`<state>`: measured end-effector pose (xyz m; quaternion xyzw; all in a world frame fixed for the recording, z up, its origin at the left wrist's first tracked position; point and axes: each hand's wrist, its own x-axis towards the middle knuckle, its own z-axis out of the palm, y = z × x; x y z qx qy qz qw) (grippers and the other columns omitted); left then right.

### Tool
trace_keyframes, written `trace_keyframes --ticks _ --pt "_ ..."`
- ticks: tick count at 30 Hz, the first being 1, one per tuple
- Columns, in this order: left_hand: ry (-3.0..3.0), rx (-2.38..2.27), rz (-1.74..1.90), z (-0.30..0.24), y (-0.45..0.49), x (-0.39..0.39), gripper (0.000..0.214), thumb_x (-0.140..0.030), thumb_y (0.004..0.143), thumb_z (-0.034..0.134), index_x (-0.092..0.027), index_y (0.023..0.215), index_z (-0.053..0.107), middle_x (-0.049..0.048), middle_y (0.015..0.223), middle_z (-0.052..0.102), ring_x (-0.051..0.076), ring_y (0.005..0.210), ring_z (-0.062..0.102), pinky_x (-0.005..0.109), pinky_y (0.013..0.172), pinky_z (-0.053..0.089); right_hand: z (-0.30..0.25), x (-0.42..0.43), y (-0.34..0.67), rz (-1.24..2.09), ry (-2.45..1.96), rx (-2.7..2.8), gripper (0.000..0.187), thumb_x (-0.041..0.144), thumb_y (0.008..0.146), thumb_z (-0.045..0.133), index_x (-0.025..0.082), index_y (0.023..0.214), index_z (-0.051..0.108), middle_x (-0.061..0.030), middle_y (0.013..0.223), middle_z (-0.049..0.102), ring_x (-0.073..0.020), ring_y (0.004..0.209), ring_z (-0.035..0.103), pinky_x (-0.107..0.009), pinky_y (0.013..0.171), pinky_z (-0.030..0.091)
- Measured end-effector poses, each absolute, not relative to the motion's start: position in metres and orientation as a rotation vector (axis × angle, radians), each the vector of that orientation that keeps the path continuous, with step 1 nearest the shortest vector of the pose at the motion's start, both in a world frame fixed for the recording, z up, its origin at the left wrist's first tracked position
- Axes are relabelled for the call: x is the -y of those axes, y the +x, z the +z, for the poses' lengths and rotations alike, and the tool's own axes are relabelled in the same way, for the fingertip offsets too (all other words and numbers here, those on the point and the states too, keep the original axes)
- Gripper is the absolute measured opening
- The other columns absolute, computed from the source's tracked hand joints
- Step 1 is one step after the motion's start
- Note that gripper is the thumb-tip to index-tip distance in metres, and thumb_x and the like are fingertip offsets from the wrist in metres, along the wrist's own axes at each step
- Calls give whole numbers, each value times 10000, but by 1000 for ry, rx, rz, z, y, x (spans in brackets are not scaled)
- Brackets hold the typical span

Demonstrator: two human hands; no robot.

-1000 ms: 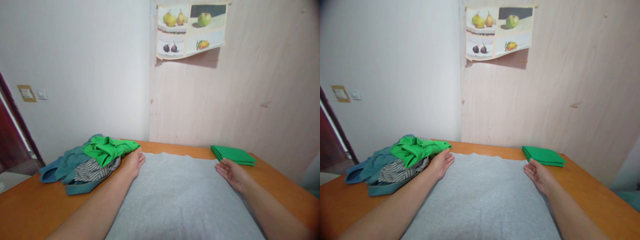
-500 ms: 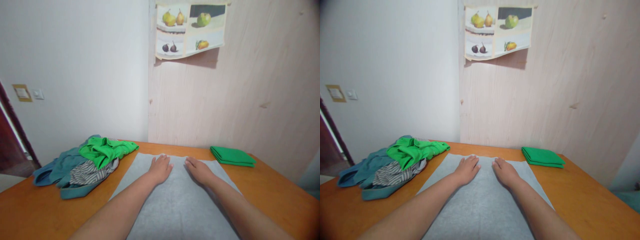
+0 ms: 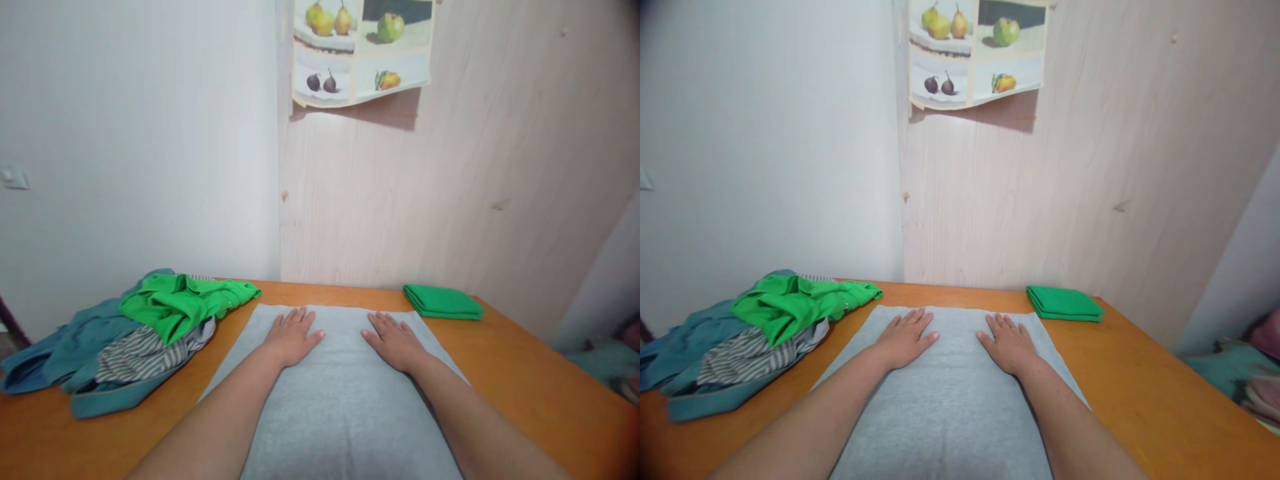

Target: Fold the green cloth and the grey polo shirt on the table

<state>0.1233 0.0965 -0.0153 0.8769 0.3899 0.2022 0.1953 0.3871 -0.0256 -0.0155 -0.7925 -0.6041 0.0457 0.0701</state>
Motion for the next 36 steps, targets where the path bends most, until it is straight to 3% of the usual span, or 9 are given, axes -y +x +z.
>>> trace_keyframes --ticks 6,12,19,25,31,36 --pt "2256 -1078 687 -16 118 -100 707 -703 719 666 -298 1294 596 123 1542 390 333 1475 242 531 1181 -53 -23 40 432 100 -2519 1605 753 692 943 220 247 1540 328 -82 1624 253 -305 1495 182 -553 1183 145" --pt "2343 -1087 621 -13 118 -96 719 -718 765 604 -282 1336 573 143 1558 355 346 1482 215 556 1172 -48 -29 40 442 61 -2491 1597 740 672 948 254 219 1521 366 -105 1606 298 -304 1494 187 -529 1188 160" --pt "2396 -1088 670 -8 117 -89 601 -614 821 602 -245 1295 578 159 1544 387 347 1479 219 545 1177 -54 -20 69 444 -2 -2577 1461 706 600 966 269 148 1492 399 -184 1586 309 -360 1482 203 -646 1145 142" --pt "2283 -1028 777 1 109 -52 459 -532 826 619 -234 1175 624 167 1490 464 368 1456 268 539 1186 -57 -9 94 409 65 -2485 1555 700 603 966 273 164 1497 401 -164 1587 318 -332 1480 226 -578 1161 204" --pt "2336 -1053 645 -1 85 3 625 -632 823 580 -241 1310 565 154 1537 402 366 1465 249 576 1179 -38 -11 121 347 202 -2305 1759 726 651 952 277 199 1506 404 -137 1599 297 -329 1489 200 -548 1175 200" --pt "2466 -1121 526 -6 52 22 719 -694 869 464 -221 1409 500 164 1570 335 351 1483 210 563 1187 23 -31 145 346 116 -2357 1804 712 663 939 302 264 1525 367 -82 1616 268 -312 1494 188 -551 1185 170"
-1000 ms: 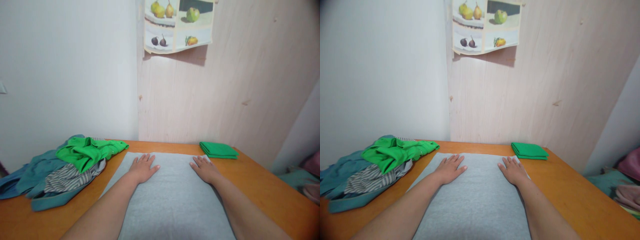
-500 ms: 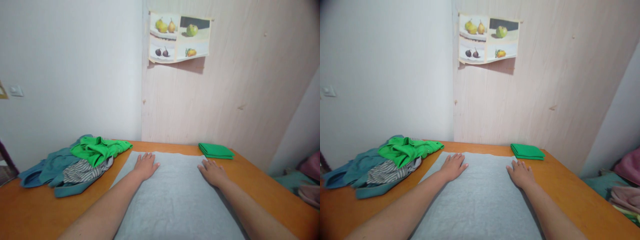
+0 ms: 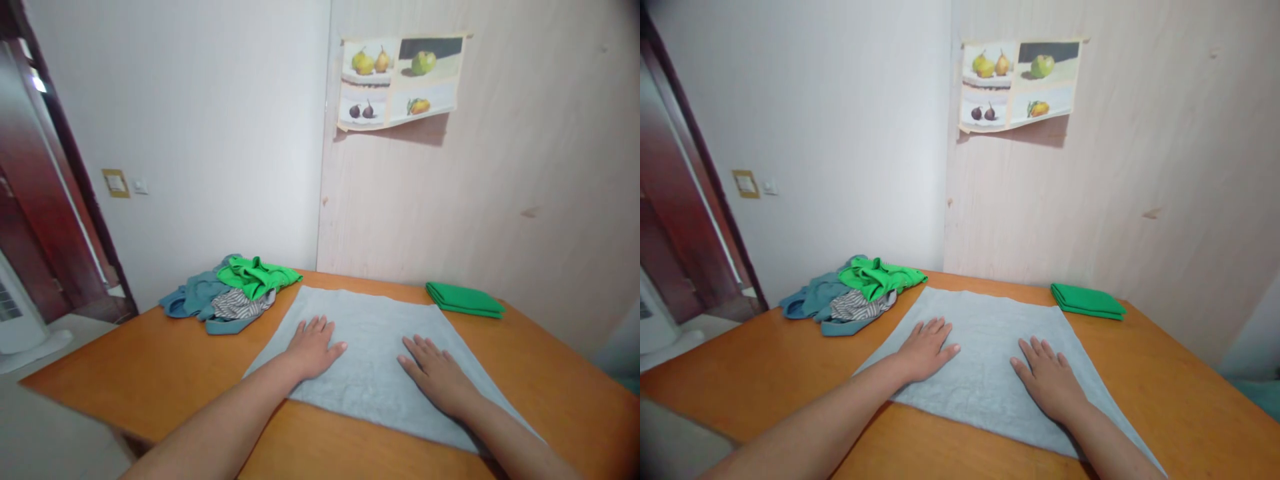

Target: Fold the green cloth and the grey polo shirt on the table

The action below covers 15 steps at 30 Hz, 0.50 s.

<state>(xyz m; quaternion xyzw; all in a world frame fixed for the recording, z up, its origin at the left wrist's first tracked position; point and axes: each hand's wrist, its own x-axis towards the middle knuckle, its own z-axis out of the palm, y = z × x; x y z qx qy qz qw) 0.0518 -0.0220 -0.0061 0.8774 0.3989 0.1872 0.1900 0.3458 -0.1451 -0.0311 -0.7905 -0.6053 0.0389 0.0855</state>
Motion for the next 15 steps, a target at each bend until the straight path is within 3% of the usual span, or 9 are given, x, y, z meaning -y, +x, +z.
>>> trace_keyframes --ticks 9,15 --pt "2324 -1141 666 -7 -8 16 614 -703 811 565 -297 1270 603 92 1541 412 306 1482 233 522 1199 -5 -45 172 405 -46 -2521 1650 722 664 933 229 270 1522 364 -83 1610 284 -329 1478 237 -652 1134 227" --pt "2238 -1335 817 -2 -33 19 424 -543 829 632 -276 1158 621 110 1490 483 330 1468 260 548 1187 -46 -45 183 420 -101 -2638 1556 694 616 939 238 224 1478 431 -124 1573 358 -353 1461 272 -713 1107 212"
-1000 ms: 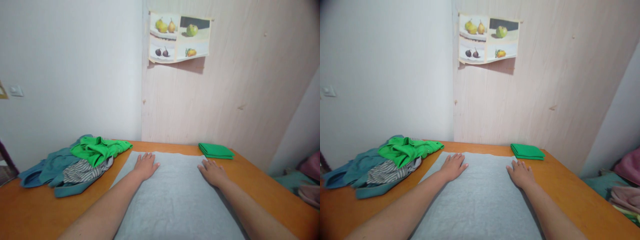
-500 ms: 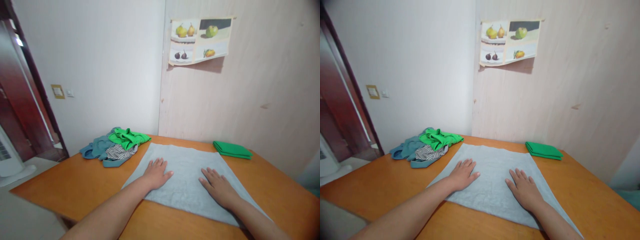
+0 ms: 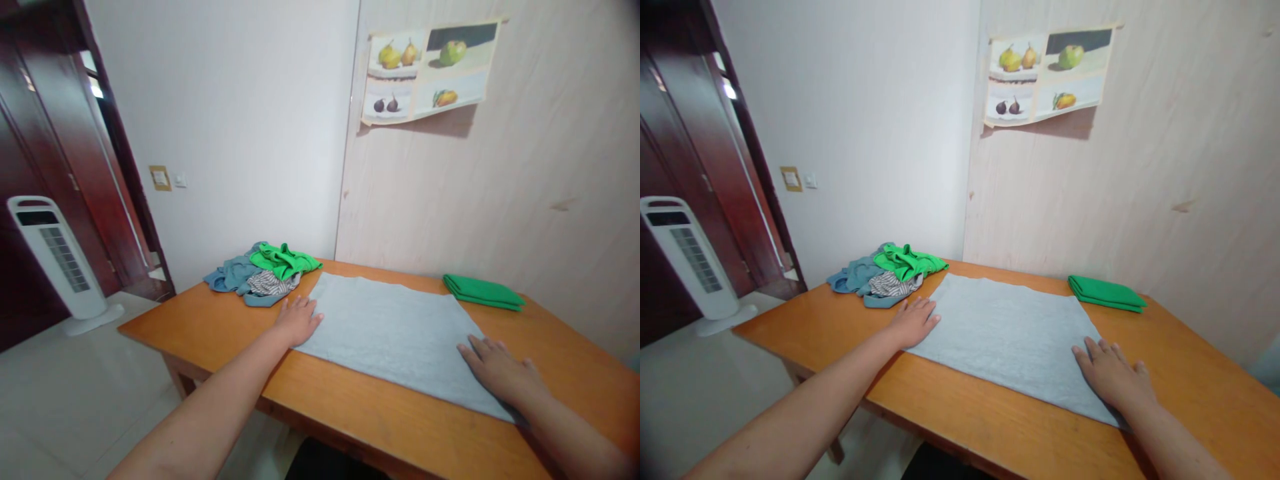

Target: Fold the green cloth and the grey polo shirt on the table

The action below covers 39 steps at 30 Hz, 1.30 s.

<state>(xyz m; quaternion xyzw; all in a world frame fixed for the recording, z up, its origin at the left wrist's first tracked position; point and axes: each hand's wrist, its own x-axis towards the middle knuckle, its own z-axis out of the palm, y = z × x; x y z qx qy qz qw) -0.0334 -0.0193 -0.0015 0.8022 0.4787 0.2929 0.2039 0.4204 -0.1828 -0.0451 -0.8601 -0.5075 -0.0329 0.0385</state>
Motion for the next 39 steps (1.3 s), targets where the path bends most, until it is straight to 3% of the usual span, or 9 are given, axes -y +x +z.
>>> trace_keyframes --ticks 4,8,16,23,32,36,39 --pt "2340 -1408 865 2 -31 31 328 -438 902 559 -233 1155 603 147 1480 482 330 1461 274 548 1186 -46 -40 186 400 -105 -2552 1617 694 637 936 265 202 1432 480 -132 1578 347 -340 1470 255 -651 1150 204" --pt "2397 -1245 811 -1 -22 47 472 -563 877 572 -256 1236 583 131 1520 436 309 1471 258 516 1197 -35 -41 193 376 -104 -2425 1701 675 605 952 291 181 1455 447 -129 1584 334 -322 1480 231 -577 1165 242" --pt "2455 -1210 634 -11 -30 52 714 -745 835 493 -252 1349 553 147 1557 371 335 1475 244 535 1190 64 -41 218 375 -70 -2512 1713 662 571 964 278 209 1507 391 -84 1606 295 -296 1497 188 -554 1178 211" --pt "2727 -1344 197 -4 -29 53 876 -788 898 170 -208 1537 319 123 1630 191 314 1502 152 539 1185 119 -41 217 372 -133 -2464 1701 740 623 952 207 174 1508 399 -100 1590 329 -306 1484 230 -545 1173 231" --pt "2738 -1366 238 -3 -28 55 868 -782 900 170 -210 1529 345 123 1620 228 312 1494 189 525 1184 148 -48 213 378 -128 -2429 1663 740 642 946 258 176 1497 419 -106 1582 341 -316 1474 257 -548 1173 228" --pt "2739 -1369 248 -3 -28 55 859 -777 904 179 -208 1522 360 127 1617 231 313 1492 197 532 1178 159 -45 213 374 -37 -2371 1602 727 635 934 344 166 1480 441 -120 1581 337 -316 1482 232 -554 1190 174" --pt "2743 -1364 256 -3 -28 54 854 -772 906 197 -204 1523 357 131 1616 229 314 1494 190 534 1175 161 -37 213 370 230 -2135 1375 664 567 849 581 161 1375 561 -134 1569 359 -310 1496 183 -533 1215 50"
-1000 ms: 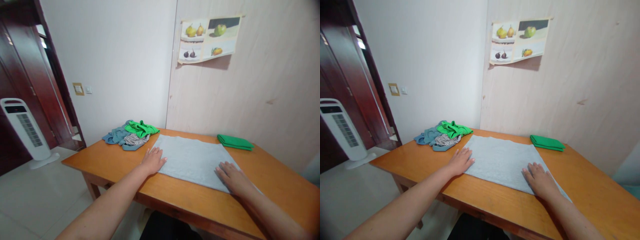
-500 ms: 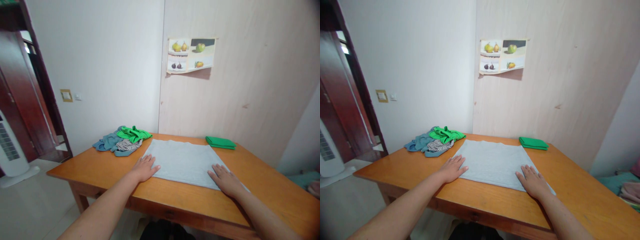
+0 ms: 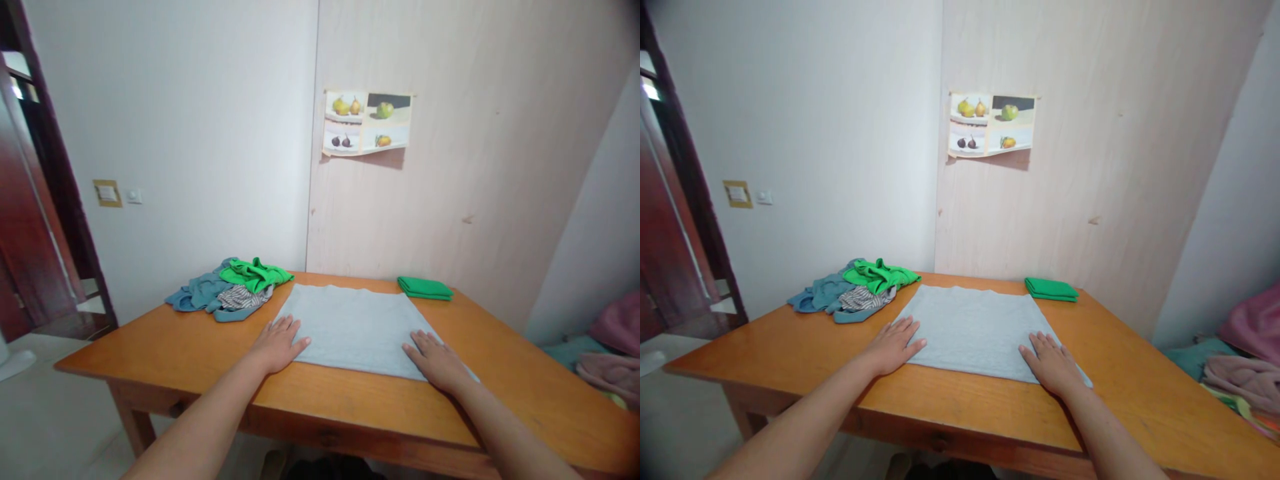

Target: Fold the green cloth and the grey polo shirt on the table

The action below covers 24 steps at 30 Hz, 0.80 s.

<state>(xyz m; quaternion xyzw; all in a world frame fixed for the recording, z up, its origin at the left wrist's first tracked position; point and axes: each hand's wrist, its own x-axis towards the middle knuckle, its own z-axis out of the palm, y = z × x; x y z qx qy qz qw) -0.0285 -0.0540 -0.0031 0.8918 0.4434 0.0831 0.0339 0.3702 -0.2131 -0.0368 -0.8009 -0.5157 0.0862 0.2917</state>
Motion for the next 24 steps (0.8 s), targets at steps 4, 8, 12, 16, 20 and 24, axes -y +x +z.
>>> trace_keyframes --ticks 4,8,12,16,20,24 --pt "2752 -1366 247 -6 -29 50 863 -774 903 203 -197 1527 355 134 1616 219 318 1494 185 528 1173 166 -17 216 377 564 -1749 955 433 443 787 709 187 1135 684 -119 1472 511 -263 1475 268 -453 1230 95" --pt "2770 -1372 250 -10 -28 43 863 -779 896 214 -208 1525 361 127 1615 224 321 1490 202 530 1174 163 8 229 398 630 -1579 655 335 490 953 458 224 1053 634 -113 1377 590 -217 1356 474 -407 1124 393" --pt "2780 -1375 238 -9 -28 42 855 -768 899 227 -202 1524 366 124 1614 226 317 1486 218 527 1173 178 21 240 401 689 -1367 441 347 475 1001 339 227 985 580 -104 1189 665 -166 1168 625 -327 975 534" --pt "2772 -1376 221 -5 -28 45 866 -764 895 259 -181 1525 367 127 1611 231 317 1488 212 525 1175 181 9 243 387 794 -1262 315 281 413 996 408 187 918 557 -125 1005 671 -166 959 695 -307 866 589" --pt "2780 -1360 255 -8 -30 42 873 -768 887 283 -177 1522 378 130 1606 249 334 1483 219 531 1179 174 -1 245 387 778 -1242 185 230 327 1017 353 208 861 474 -100 950 634 -137 902 691 -267 816 597" --pt "2785 -1361 258 -13 -31 38 875 -776 883 280 -190 1527 370 120 1609 247 326 1487 209 524 1184 172 5 246 392 746 -1237 175 207 332 1007 369 216 868 470 -85 951 628 -130 922 686 -247 822 594"
